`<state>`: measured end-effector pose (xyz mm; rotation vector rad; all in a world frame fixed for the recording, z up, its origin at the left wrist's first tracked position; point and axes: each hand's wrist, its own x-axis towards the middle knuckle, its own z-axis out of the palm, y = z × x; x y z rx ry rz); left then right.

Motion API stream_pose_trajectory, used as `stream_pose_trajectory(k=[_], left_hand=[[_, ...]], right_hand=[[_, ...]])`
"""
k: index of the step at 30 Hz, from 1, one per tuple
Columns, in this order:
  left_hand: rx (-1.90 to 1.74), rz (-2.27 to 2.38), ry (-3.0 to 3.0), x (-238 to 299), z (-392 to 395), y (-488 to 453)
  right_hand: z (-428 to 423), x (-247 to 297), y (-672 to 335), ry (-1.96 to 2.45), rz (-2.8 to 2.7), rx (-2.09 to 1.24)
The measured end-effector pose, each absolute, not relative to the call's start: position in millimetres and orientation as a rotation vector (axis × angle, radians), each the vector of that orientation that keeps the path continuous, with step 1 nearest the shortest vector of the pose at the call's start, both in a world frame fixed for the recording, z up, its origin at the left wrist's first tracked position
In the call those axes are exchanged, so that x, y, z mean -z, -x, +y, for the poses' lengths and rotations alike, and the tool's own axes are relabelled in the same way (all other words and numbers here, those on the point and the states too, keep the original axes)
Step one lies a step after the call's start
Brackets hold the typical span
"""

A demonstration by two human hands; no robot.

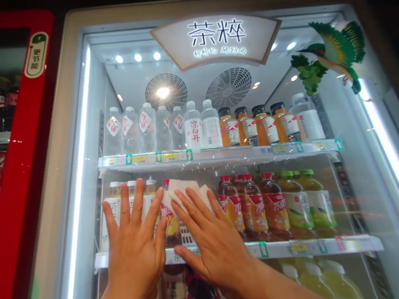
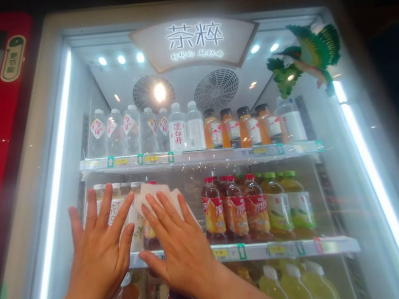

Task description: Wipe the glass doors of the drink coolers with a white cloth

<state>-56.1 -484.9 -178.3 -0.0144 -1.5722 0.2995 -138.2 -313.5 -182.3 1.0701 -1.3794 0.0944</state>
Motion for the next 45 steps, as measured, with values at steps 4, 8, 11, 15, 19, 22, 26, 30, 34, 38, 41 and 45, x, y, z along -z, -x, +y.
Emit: stream_pose_trajectory(k=[4, 8, 11, 15, 19, 22, 26, 30, 34, 38, 41, 45], left_hand=[[-0.285, -1.543, -0.005, 176, -484, 58], [-0.313, -1.536, -0.001, 174, -481, 60], [-0.321, -1.544, -0.02, 172, -477, 62], [-0.305, -1.549, -0.021, 169, -471, 63], [-0.313, -1.569, 0.005, 160, -469, 64], [-0.316, -1.544, 0.001, 150, -468, 65], [-0.338, -1.572, 0.057, 148, -460, 71], [-0.384, -1.589, 0.161, 140, -436, 86], [-0.373, -1.57, 0.218, 118, -401, 101], [-0.369, -1.581, 0.279, 105, -372, 114], [-0.375, -1.567, 0.32, 101, -355, 124], [-0.385, -1.527, 0.348, 97, -334, 136]], right_hand=[[-316, 169, 139, -1.075, -1.357, -0.155], [-316, 162, 140, -1.074, -1.337, -0.14], [-315, 161, 138, -1.057, -1.353, -0.16], [-306, 171, 138, -1.098, -1.37, -0.079], [-305, 152, 144, -1.069, -1.371, -0.058], [-299, 136, 148, -1.047, -1.391, -0.064], [-264, 149, 159, -1.131, -1.364, 0.117], [-229, 140, 176, -1.083, -1.393, 0.128], [-205, 127, 185, -1.002, -1.458, 0.026], [-164, 133, 201, -1.055, -1.481, 0.144], [-125, 111, 220, -0.957, -1.513, 0.059], [-91, 103, 232, -0.871, -1.542, -0.058]])
